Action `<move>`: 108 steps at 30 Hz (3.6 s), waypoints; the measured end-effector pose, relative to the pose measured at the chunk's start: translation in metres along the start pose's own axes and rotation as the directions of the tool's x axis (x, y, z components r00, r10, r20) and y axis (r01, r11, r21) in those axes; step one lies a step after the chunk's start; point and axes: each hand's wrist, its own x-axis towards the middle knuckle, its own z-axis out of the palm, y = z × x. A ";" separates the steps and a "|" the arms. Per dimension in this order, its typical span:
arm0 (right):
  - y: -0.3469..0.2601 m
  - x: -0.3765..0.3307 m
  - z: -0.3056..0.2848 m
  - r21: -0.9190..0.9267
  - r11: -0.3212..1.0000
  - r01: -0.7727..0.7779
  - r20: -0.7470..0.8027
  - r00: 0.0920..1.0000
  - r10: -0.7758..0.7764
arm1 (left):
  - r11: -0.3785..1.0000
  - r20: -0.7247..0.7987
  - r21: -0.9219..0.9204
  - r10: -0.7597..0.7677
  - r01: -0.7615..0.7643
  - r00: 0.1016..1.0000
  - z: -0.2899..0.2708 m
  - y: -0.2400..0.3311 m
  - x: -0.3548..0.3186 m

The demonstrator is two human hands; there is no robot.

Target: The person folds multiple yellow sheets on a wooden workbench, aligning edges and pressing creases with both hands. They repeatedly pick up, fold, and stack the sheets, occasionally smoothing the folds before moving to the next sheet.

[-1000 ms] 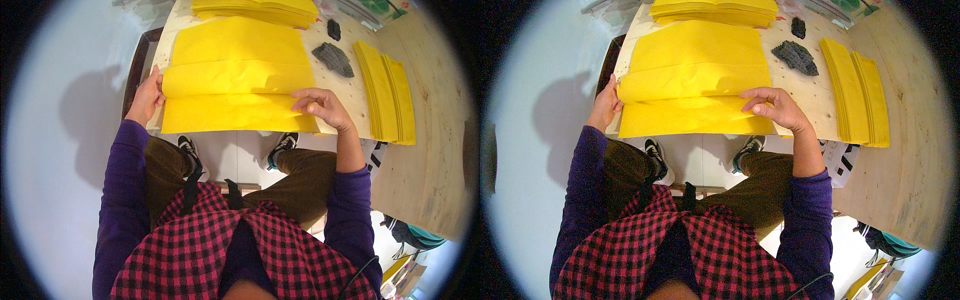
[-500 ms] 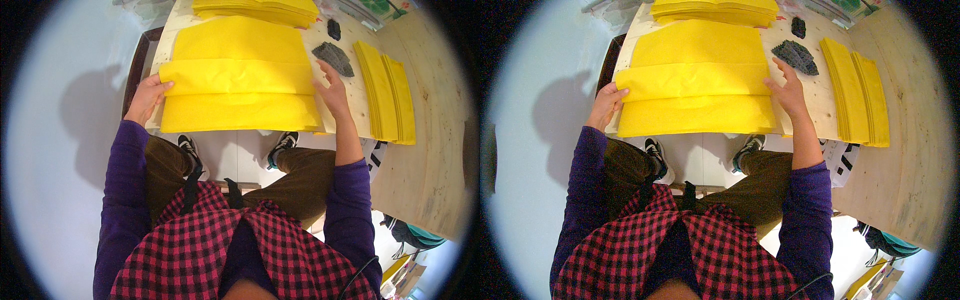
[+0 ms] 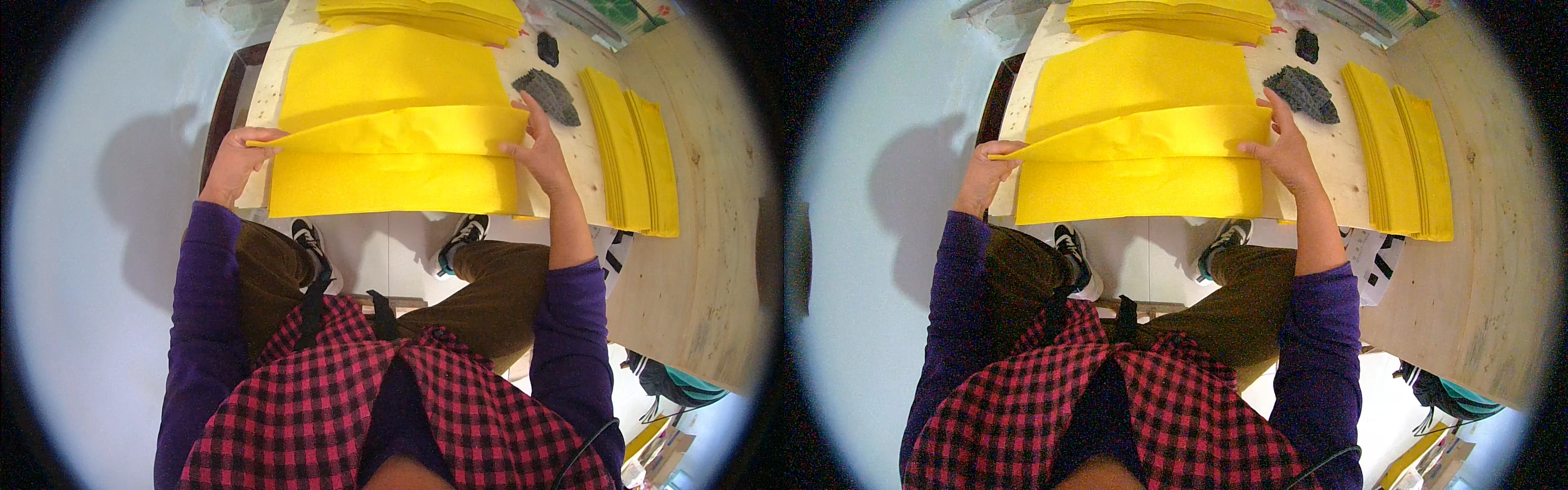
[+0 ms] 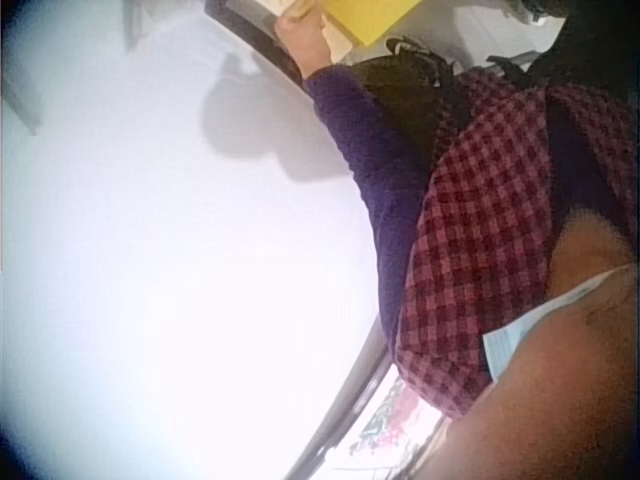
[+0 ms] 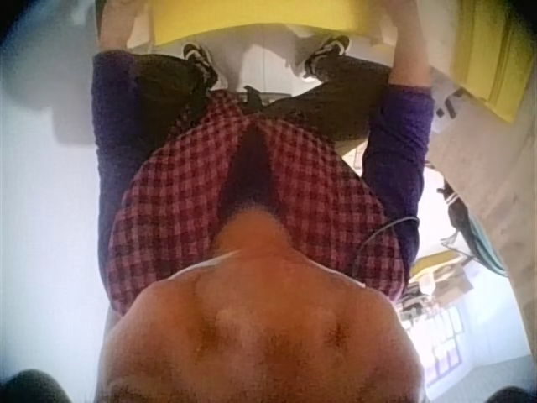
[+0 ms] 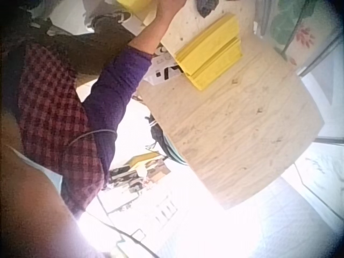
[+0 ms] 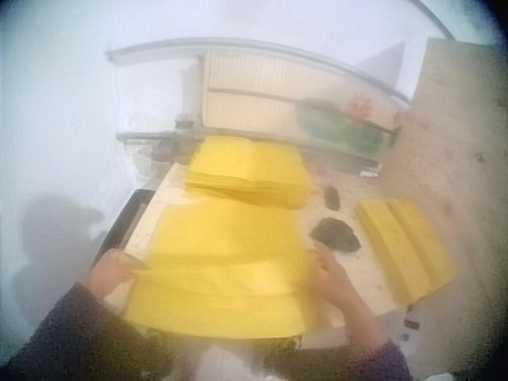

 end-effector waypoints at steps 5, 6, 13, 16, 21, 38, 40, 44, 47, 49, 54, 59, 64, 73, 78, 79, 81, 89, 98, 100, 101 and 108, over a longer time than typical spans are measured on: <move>0.000 -0.004 0.004 0.059 0.996 0.061 0.027 0.998 -0.062 | 0.972 0.178 -0.011 0.235 -0.237 0.956 -0.004 0.002 -0.002; 0.000 -0.006 0.003 0.083 0.995 0.062 0.042 0.997 -0.066 | 0.974 0.196 -0.020 0.226 -0.226 0.954 -0.004 0.002 -0.002; 0.007 -0.013 -0.012 0.019 0.998 0.065 0.331 0.941 -0.067 | 0.974 0.202 0.022 0.218 -0.227 0.955 -0.003 -0.001 -0.005; 0.010 -0.016 -0.012 0.027 0.986 0.165 0.361 0.918 -0.164 | 0.958 0.232 0.101 0.238 -0.267 0.943 -0.003 -0.004 -0.003; 0.011 -0.016 -0.011 -0.030 0.967 0.252 0.359 0.906 -0.225 | 0.965 0.255 0.092 0.215 -0.245 0.943 -0.003 -0.006 -0.001; 0.016 -0.007 0.003 -0.044 0.987 -0.155 0.042 0.987 0.156 | 0.991 -0.007 0.047 -0.128 0.128 0.992 0.008 -0.002 0.000; 0.018 0.000 0.008 0.043 0.976 -0.213 0.029 0.977 0.211 | 0.988 0.027 -0.025 -0.149 0.149 0.989 0.010 -0.003 0.002; 0.017 0.007 0.011 0.014 0.983 -0.182 0.008 0.983 0.182 | 0.980 0.038 -0.086 -0.175 0.178 0.984 0.012 -0.002 0.006; 0.012 0.005 0.008 0.127 0.965 -0.231 0.045 0.973 0.227 | 0.974 0.001 -0.082 -0.210 0.210 0.978 0.015 -0.001 0.007; 0.009 0.004 0.007 0.130 0.959 -0.253 0.042 0.967 0.250 | 0.966 -0.036 -0.095 -0.245 0.240 0.969 0.015 0.000 0.007; 0.011 0.005 0.007 0.127 0.963 -0.238 0.068 0.971 0.231 | 0.967 0.018 -0.120 -0.225 0.226 0.974 0.013 0.001 0.006; 0.016 0.005 0.007 0.101 0.971 -0.217 0.067 0.975 0.211 | 0.979 0.049 -0.060 -0.191 0.193 0.980 0.012 0.000 0.006; 0.011 0.001 0.003 0.131 0.970 -0.204 0.072 0.978 0.196 | 0.983 0.110 -0.008 -0.181 0.183 0.977 0.011 0.002 0.006; 0.020 0.010 0.003 0.224 0.928 -0.299 0.035 0.954 0.299 | 0.979 0.036 -0.047 -0.198 0.200 0.979 0.014 0.004 0.004; 0.017 0.005 0.003 0.264 0.926 -0.269 0.031 0.962 0.271 | 0.925 -0.024 -0.253 -0.297 0.282 0.954 0.013 0.004 0.008; 0.016 0.005 0.002 0.290 0.922 -0.256 0.045 0.966 0.254 | 0.927 -0.050 -0.247 -0.302 0.281 0.952 0.013 0.003 0.008; 0.015 0.005 0.002 0.287 0.925 -0.250 0.035 0.967 0.251 | 0.940 -0.023 -0.216 -0.275 0.264 0.961 0.013 0.004 0.008; 0.013 0.004 -0.001 0.264 0.930 -0.257 0.059 0.966 0.250 | 0.967 -0.042 -0.071 -0.247 0.243 0.968 0.016 0.002 0.007; 0.009 0.009 0.001 0.234 0.958 -0.165 -0.099 0.976 0.192 | 0.981 0.093 -0.021 -0.190 0.192 0.977 0.013 0.001 0.007; -0.001 0.010 0.005 0.092 0.996 -0.014 -0.222 0.975 0.034 | 0.985 0.105 -0.028 -0.169 0.173 0.980 0.015 0.003 0.007; -0.009 0.009 0.006 -0.075 0.987 0.143 -0.252 0.955 -0.157 | 0.985 0.098 -0.041 -0.163 0.168 0.982 0.016 0.004 0.006; -0.075 -0.002 0.042 -0.480 0.583 0.655 0.226 0.735 -0.640 | 0.988 0.129 -0.077 -0.126 0.136 0.984 0.016 0.006 0.004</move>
